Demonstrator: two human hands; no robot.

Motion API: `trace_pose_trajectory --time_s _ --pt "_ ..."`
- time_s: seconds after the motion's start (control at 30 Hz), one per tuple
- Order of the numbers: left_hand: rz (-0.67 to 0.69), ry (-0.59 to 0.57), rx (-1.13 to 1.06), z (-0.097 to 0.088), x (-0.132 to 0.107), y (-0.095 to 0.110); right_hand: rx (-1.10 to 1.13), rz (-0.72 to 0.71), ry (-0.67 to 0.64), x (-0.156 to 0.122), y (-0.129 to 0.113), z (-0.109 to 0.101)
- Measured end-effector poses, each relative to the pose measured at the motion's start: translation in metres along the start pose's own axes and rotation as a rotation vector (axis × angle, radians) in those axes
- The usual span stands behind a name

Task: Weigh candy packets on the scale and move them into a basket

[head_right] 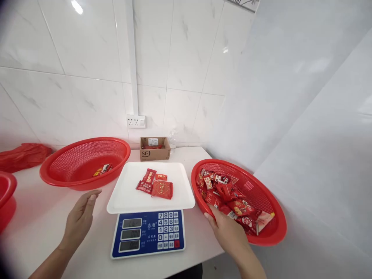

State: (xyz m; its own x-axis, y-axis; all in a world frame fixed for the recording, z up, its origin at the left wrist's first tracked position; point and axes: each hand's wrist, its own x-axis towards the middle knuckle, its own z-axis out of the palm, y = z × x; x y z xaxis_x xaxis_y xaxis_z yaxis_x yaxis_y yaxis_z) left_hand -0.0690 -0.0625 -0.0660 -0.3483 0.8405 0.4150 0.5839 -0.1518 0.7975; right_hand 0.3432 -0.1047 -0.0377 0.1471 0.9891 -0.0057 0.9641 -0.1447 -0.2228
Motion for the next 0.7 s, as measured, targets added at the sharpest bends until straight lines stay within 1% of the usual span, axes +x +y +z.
trace_pose_trajectory --time_s 0.1,0.17,0.23,0.3,0.37,0.43,0.53,0.6,0.67,0.7 --pt "-0.040 -0.070 0.117 -0.007 -0.025 -0.010 -0.058 -0.049 0.042 -0.004 0.003 0.006" --pt "-0.129 -0.124 0.196 -0.013 -0.046 -0.021 -0.059 -0.096 0.099 -0.006 0.005 0.012" --pt "-0.211 -0.143 0.239 -0.023 -0.066 -0.030 -0.054 -0.132 0.120 -0.005 0.008 0.016" --pt "-0.264 -0.146 0.287 -0.032 -0.084 -0.034 -0.057 -0.157 0.080 -0.004 0.011 0.018" --pt "-0.287 -0.134 0.350 -0.037 -0.098 -0.032 -0.052 -0.182 0.028 -0.002 0.015 0.018" --pt "-0.275 -0.108 0.439 -0.037 -0.107 -0.026 -0.026 -0.235 0.017 0.000 0.021 0.019" --pt "-0.240 -0.097 0.570 -0.031 -0.113 -0.019 0.058 -0.385 0.086 0.001 0.036 0.027" --pt "-0.230 -0.094 0.605 -0.028 -0.113 -0.016 0.101 -0.468 0.128 0.001 0.047 0.036" --pt "-0.220 -0.082 0.620 -0.027 -0.112 -0.015 0.109 -0.510 0.154 0.000 0.053 0.044" --pt "-0.217 -0.080 0.631 -0.026 -0.112 -0.015 0.099 -0.507 0.174 0.000 0.054 0.047"
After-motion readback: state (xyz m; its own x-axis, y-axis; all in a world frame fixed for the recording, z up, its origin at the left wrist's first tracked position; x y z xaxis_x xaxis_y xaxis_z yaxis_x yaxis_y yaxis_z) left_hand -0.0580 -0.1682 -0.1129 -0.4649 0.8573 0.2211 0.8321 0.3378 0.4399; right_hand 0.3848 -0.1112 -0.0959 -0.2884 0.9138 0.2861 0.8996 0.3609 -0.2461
